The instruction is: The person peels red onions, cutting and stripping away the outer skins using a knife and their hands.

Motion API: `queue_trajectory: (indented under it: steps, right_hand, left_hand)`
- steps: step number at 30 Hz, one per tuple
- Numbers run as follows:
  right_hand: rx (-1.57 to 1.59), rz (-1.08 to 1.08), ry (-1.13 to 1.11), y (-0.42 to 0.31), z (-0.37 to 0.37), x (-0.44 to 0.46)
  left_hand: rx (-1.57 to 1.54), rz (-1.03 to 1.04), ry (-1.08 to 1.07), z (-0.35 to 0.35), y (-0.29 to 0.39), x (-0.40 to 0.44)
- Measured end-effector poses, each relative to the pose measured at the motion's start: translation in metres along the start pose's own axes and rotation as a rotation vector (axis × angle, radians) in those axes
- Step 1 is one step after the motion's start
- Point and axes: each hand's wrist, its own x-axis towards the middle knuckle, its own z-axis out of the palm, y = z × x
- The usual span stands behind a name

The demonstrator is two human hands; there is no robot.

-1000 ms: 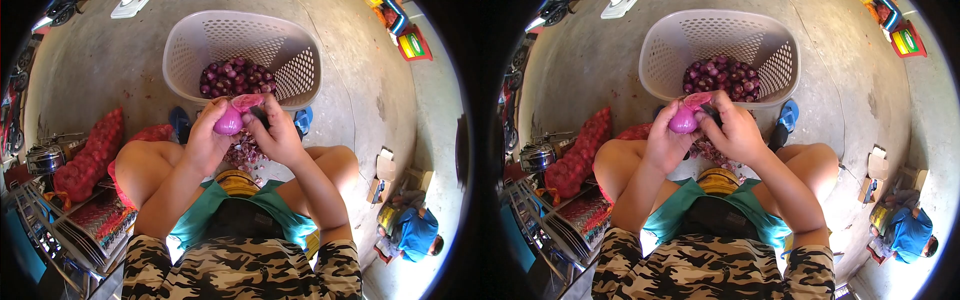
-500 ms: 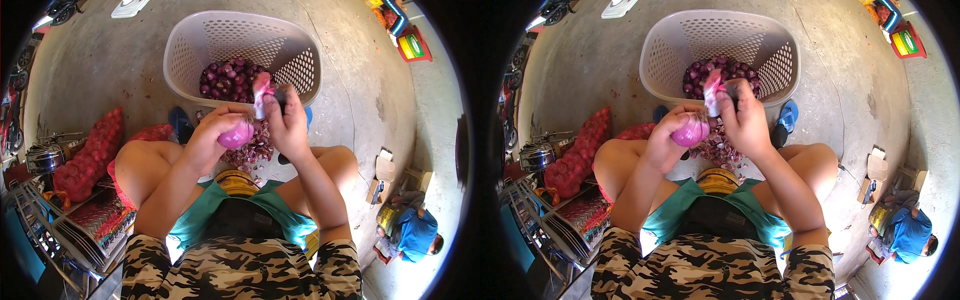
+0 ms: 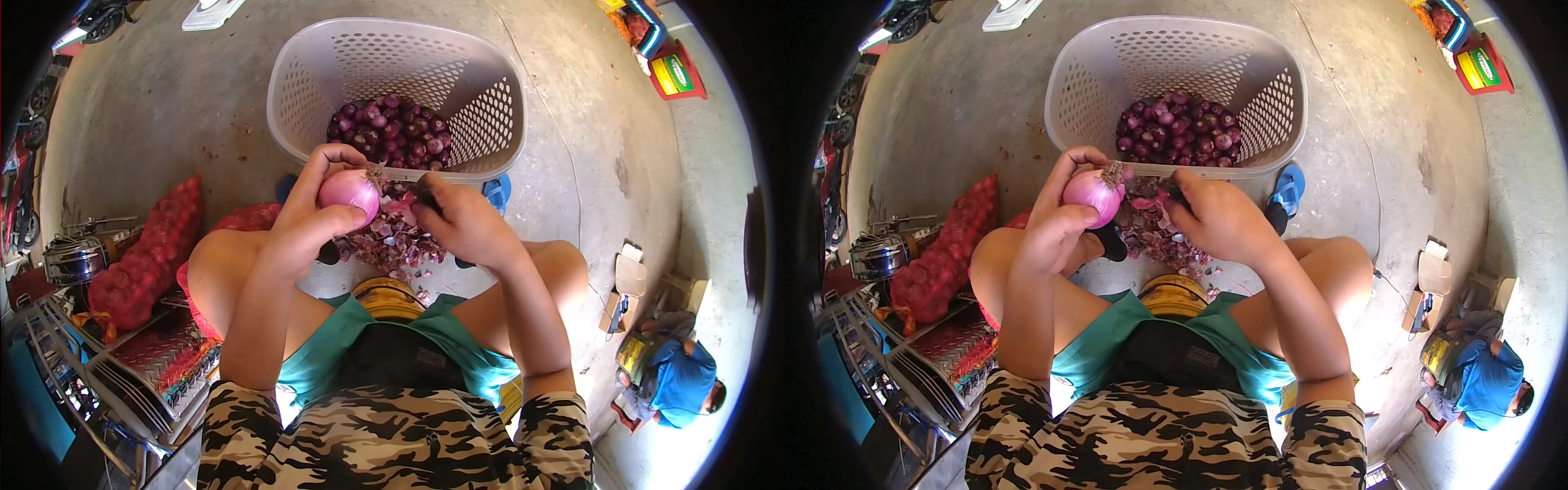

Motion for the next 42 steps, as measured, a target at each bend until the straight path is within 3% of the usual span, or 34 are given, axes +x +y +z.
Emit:
queue_trajectory:
  steps: [3, 8, 11, 17, 20, 24, 30, 33, 36, 39, 42]
  right_hand:
    - [-0.047, 0.131, -0.068, 0.006, 0.015, -0.003]
    - [-0.068, 0.104, -0.022, 0.013, 0.022, -0.002]
    - [-0.037, 0.178, -0.157, 0.009, 0.018, -0.002]
    - [-0.292, 0.225, -0.211, 0.019, 0.04, -0.006]
    - [-0.359, 0.264, -0.197, 0.015, 0.039, -0.004]
    - [-0.38, 0.306, -0.191, 0.013, 0.037, -0.004]
    - [0.008, 0.16, -0.042, 0.015, 0.029, -0.009]
    - [0.19, 0.387, -0.121, -0.014, 0.009, -0.005]
    - [0.164, 0.208, 0.126, -0.014, 0.02, -0.007]
    - [0.231, 0.106, 0.237, -0.017, 0.03, -0.013]
    - [0.505, -0.003, 0.288, -0.013, 0.041, -0.016]
  left_hand:
    - [0.091, 0.056, 0.01, 0.008, -0.003, 0.0]
    - [0.367, -0.001, 0.054, 0.009, -0.009, 0.004]
    - [0.63, 0.178, 0.136, 0.009, -0.017, 0.002]
    - [0.924, 0.051, -0.021, 0.006, -0.013, 0.002]
    - [1.03, 0.223, 0.006, 0.003, -0.021, 0.003]
    - [0.97, 0.241, 0.038, 0.003, -0.024, 0.003]
    - [0.691, 0.179, 0.15, 0.01, -0.016, 0.004]
    - [0.503, 0.171, 0.195, 0.005, -0.023, 0.01]
    - [0.41, 0.225, 0.263, 0.01, -0.026, 0.012]
    - [0.306, 0.249, 0.317, 0.019, -0.029, 0.011]
    - [0.138, 0.253, 0.311, 0.024, -0.038, 0.01]
